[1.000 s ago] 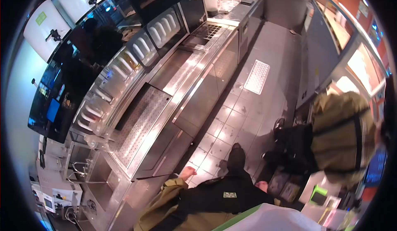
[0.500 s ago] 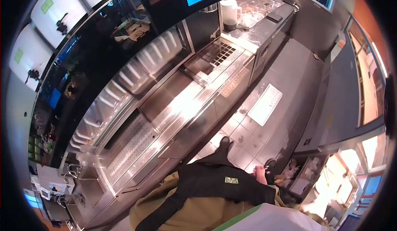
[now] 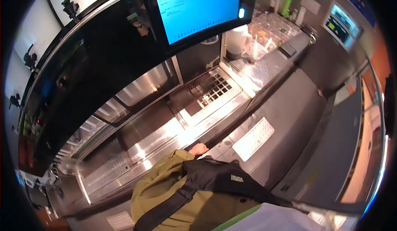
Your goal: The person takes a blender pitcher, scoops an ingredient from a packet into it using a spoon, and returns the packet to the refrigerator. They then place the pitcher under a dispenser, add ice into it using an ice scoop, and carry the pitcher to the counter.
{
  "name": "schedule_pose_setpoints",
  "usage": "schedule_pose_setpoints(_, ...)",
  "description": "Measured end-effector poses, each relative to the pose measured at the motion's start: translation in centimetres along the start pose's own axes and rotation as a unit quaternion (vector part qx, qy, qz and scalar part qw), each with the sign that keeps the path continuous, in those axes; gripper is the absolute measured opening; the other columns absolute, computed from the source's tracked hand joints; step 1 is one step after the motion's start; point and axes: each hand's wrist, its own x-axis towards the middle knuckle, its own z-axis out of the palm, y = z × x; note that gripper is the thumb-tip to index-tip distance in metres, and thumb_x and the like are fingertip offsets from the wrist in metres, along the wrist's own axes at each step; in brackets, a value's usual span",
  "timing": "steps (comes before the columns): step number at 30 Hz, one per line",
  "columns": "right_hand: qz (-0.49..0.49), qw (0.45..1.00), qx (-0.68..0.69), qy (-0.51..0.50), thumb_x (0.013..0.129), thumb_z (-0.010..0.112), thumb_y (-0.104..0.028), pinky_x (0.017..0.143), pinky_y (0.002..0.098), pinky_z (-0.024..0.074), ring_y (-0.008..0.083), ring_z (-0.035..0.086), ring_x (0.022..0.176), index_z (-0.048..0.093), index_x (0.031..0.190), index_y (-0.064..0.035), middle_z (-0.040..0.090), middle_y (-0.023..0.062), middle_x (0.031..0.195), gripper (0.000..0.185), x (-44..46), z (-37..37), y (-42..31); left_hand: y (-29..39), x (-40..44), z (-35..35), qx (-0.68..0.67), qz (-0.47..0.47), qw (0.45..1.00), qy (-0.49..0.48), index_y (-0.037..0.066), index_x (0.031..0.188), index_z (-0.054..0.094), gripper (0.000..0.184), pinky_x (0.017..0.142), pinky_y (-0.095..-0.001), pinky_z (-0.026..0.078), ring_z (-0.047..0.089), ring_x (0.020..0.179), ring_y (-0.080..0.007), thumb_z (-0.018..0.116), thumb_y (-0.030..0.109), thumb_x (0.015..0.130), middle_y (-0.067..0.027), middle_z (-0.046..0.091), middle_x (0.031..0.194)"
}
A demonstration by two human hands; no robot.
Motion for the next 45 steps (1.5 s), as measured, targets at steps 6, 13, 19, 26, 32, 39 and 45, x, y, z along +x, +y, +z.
schedule_pose_setpoints(6, -0.038, 0.977, -0.170, -0.125, 0.083, 0.045, -0.032, 0.053, 0.0347, 0.0415, 0.0198, 0.053, 0.064, 0.056, 0.076, -0.0044, 0.057, 0.0075, 0.073, 0.030, 13.2, -10.4, -11.0, 8.9, 7.5, 2.2, -0.153, 0.003, 0.974, 0.168, 0.007, 0.069, 0.059, 0.019, 0.058, -0.0380, 0.047, 0.060, 0.059, -0.0263, 0.046, 0.021, 0.072, -0.0086, 0.060, 0.059)
schedule_pose_setpoints(13, -0.072, 0.905, -0.365, -0.205, 0.082, 0.046, -0.034, 0.054, 0.0333, 0.0420, 0.0185, 0.053, 0.064, 0.057, 0.081, -0.0028, 0.059, 0.0095, 0.076, 0.033, 25.4, -15.4, -24.6, 4.6, -0.4, 10.6, -0.363, -0.045, 0.918, 0.151, 0.002, 0.064, 0.059, 0.027, 0.060, -0.0400, 0.044, 0.057, 0.062, -0.0288, 0.053, 0.027, 0.072, -0.0133, 0.058, 0.062)
schedule_pose_setpoints(19, -0.097, 0.817, -0.479, -0.306, 0.083, 0.045, -0.028, 0.051, 0.0286, 0.0410, 0.0176, 0.053, 0.060, 0.056, 0.085, -0.0023, 0.059, 0.0069, 0.072, 0.028, 22.5, -3.0, -36.0, -6.6, -10.3, 18.6, -0.347, -0.286, 0.734, 0.509, -0.001, 0.073, 0.056, 0.035, 0.060, -0.0453, 0.042, 0.054, 0.072, -0.0405, 0.040, 0.029, 0.082, -0.0241, 0.055, 0.073)
schedule_pose_setpoints(26, -0.282, 0.560, -0.510, -0.588, 0.084, 0.046, -0.023, 0.051, 0.0254, 0.0386, 0.0126, 0.049, 0.057, 0.052, 0.078, -0.0043, 0.054, 0.0036, 0.066, 0.021, 2.3, 29.5, -27.7, -9.9, -30.4, 32.0, -0.059, -0.382, 0.801, 0.458, 0.002, 0.081, 0.053, 0.021, 0.058, -0.0347, 0.043, 0.054, 0.064, -0.0284, 0.047, 0.022, 0.078, -0.0173, 0.055, 0.071)
schedule_pose_setpoints(32, -0.332, 0.425, -0.447, -0.714, 0.086, 0.047, -0.017, 0.051, 0.0208, 0.0353, 0.0069, 0.043, 0.053, 0.046, 0.070, -0.0061, 0.046, -0.0007, 0.056, 0.019, -24.2, 44.7, -25.9, -9.4, -39.6, 37.1, -0.510, -0.502, 0.459, 0.527, 0.003, 0.066, 0.052, 0.020, 0.054, -0.0365, 0.041, 0.053, 0.057, -0.0277, 0.045, 0.020, 0.074, -0.0129, 0.052, 0.057)
schedule_pose_setpoints(39, -0.384, 0.398, -0.411, -0.724, 0.089, 0.038, -0.027, 0.054, 0.0242, 0.0387, 0.0116, 0.047, 0.050, 0.046, 0.056, -0.0050, 0.048, 0.0043, 0.053, 0.041, -39.5, 65.3, -28.7, -14.1, -38.7, 40.9, -0.424, -0.519, 0.394, 0.628, 0.000, 0.071, 0.054, 0.031, 0.062, -0.0398, 0.044, 0.057, 0.066, -0.0322, 0.041, 0.026, 0.079, -0.0175, 0.057, 0.064)
schedule_pose_setpoints(45, -0.457, 0.410, -0.225, -0.757, 0.086, 0.043, -0.021, 0.061, 0.0232, 0.0379, 0.0087, 0.047, 0.063, 0.053, 0.071, -0.0047, 0.053, 0.0012, 0.069, 0.024, -58.9, 85.4, -31.5, -22.5, -50.6, 39.1, -0.555, -0.553, 0.416, 0.460, -0.001, 0.074, 0.054, 0.033, 0.065, -0.0416, 0.044, 0.056, 0.072, -0.0361, 0.041, 0.028, 0.080, -0.0212, 0.057, 0.072)
